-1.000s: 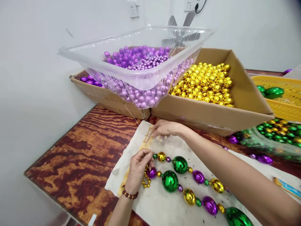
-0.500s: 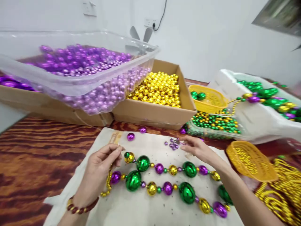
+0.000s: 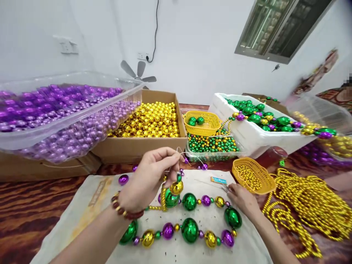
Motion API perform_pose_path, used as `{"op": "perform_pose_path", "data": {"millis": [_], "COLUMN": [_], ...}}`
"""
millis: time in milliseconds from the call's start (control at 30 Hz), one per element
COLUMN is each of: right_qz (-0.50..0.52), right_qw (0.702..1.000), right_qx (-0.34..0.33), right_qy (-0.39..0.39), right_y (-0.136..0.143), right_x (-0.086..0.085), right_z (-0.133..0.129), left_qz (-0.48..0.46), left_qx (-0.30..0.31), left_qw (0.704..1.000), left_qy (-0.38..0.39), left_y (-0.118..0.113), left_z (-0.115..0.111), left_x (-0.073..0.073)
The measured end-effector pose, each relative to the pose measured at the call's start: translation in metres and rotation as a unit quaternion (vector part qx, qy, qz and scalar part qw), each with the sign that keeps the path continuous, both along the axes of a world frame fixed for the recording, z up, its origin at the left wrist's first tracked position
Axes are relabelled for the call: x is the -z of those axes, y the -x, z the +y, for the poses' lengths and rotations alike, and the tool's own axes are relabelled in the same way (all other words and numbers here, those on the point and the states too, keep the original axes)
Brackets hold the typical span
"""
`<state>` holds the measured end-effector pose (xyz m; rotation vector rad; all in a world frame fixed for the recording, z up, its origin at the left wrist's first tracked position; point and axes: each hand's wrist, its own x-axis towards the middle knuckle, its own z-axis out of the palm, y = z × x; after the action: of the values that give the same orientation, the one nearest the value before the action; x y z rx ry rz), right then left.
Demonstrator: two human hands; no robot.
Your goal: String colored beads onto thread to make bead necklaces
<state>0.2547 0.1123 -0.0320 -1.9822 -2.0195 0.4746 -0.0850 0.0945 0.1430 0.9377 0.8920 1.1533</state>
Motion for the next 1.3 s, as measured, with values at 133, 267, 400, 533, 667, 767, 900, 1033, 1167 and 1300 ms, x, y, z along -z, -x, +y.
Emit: {"op": "perform_pose_path", "data": {"millis": [133, 267, 400, 533, 667, 767, 900, 1033, 1167, 1300], "right_qz": [0.076, 0.262, 0.281, 0.216, 0.194, 0.224, 0.396, 0.474, 0.499, 0.476], "right_qw": [0.993, 0.935, 0.917, 0.928, 0.930, 0.917, 0.859, 0.830, 0.790, 0.759], "right_qx": [-0.060, -0.226, -0.225, -0.249, -0.265, -0.304, -0.323, -0.274, -0.287, -0.319], "right_qy": [-0.067, -0.080, -0.172, -0.173, -0.165, -0.128, 0.026, 0.107, 0.213, 0.309], "right_y": [0.041, 0.106, 0.149, 0.159, 0.156, 0.154, 0.156, 0.165, 0.174, 0.177], "right_x": [-0.044, -0.086, -0.094, -0.085, -0.086, -0.086, -0.067, -0.044, -0.041, -0.045], "right_z": [0.001, 0.008, 0.024, 0.042, 0.043, 0.033, 0.028, 0.046, 0.064, 0.070], "left_qz": [0.014, 0.029, 0.050, 0.073, 0.107, 0.093, 0.074, 0.126, 0.216, 0.326], "left_qx": [0.030, 0.034, 0.047, 0.057, 0.041, 0.055, 0.068, 0.088, 0.099, 0.062], "left_qw": [0.997, 0.994, 0.993, 0.991, 0.989, 0.989, 0.991, 0.987, 0.971, 0.934], "left_qy": [0.069, 0.099, 0.097, 0.099, 0.092, 0.098, 0.085, 0.045, -0.033, -0.129], "left_y": [-0.010, -0.010, -0.007, -0.001, 0.007, 0.013, 0.019, 0.022, 0.024, 0.023], "left_z": [0.028, 0.036, 0.035, 0.039, 0.044, 0.048, 0.050, 0.047, 0.045, 0.044], "left_x": [0.045, 0.065, 0.068, 0.076, 0.086, 0.091, 0.091, 0.084, 0.080, 0.088]}}
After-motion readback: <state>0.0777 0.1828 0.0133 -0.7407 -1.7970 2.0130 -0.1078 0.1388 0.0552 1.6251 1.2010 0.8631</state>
